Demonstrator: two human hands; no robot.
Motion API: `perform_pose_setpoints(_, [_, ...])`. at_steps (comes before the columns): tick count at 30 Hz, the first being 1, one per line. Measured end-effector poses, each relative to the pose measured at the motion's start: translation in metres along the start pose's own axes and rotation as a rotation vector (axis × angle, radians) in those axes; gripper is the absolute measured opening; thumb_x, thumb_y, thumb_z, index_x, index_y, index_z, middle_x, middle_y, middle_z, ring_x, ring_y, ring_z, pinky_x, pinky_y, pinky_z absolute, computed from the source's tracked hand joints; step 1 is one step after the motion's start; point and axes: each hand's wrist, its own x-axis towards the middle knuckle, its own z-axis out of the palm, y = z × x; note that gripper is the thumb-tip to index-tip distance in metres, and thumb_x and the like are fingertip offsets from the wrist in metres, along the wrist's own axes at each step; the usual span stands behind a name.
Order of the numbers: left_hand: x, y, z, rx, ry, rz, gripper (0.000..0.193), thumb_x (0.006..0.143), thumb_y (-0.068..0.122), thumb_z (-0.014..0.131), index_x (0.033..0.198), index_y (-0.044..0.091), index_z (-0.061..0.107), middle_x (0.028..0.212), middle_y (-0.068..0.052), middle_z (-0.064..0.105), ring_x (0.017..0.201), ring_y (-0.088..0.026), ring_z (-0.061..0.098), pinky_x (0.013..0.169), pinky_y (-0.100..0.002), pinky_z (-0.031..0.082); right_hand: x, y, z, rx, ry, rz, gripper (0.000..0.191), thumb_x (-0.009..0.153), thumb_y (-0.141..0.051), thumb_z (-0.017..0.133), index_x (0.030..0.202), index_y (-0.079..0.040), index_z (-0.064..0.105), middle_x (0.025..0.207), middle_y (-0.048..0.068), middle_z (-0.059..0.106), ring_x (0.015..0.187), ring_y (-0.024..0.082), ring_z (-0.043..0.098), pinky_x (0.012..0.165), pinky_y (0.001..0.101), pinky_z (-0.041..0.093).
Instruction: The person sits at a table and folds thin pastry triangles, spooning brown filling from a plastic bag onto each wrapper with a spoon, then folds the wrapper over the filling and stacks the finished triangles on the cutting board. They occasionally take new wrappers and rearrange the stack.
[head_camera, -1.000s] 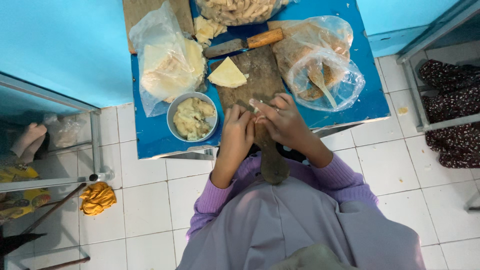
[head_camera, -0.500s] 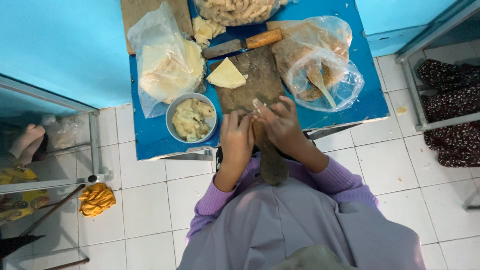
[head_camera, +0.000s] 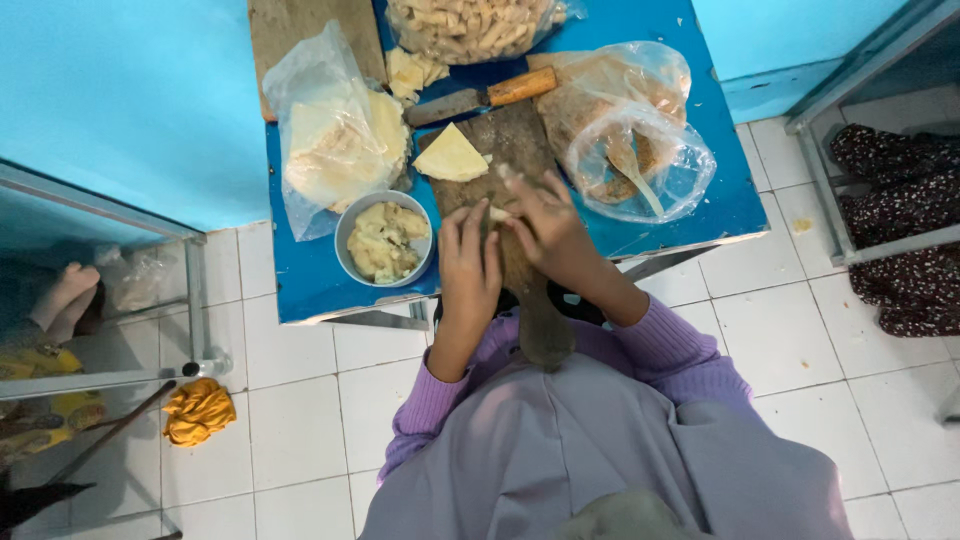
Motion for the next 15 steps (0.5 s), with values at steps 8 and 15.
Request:
perform_pose_setpoints(8, [0.001,0.015,-0.006,-0.190,0.023,0.046,0.053,0.098,0.009,0.070,0.145,0.000,0.049,0.135,-0.023,0.054,0.120,-0.037,0.057,0.102,-0.041,0.049,-0.014,0.005,-0.015,0.976,-0.089,0.540,0.069,0.100,-0.001,0.065,0.162,-0.002,0.034,0.110,0.009,0.075,0.101,0.007,0.067,0.091,0.0212,0.052])
perform_pose_setpoints(15, [-0.001,0.007,0.000,-0.164,0.052,0.015,0.051,0.096,0.007,0.068,0.142,-0.002,0.048,0.130,-0.022,0.057,0.111,-0.036,0.059,0.096,-0.041,0.050,0.001,0.005,-0.036,1.034,-0.240,0.524,0.073,0.097,0.001,0.068,0.161,-0.008,0.035,0.108,0.006,0.071,0.105,0.009,0.067,0.095,0.0236,0.053])
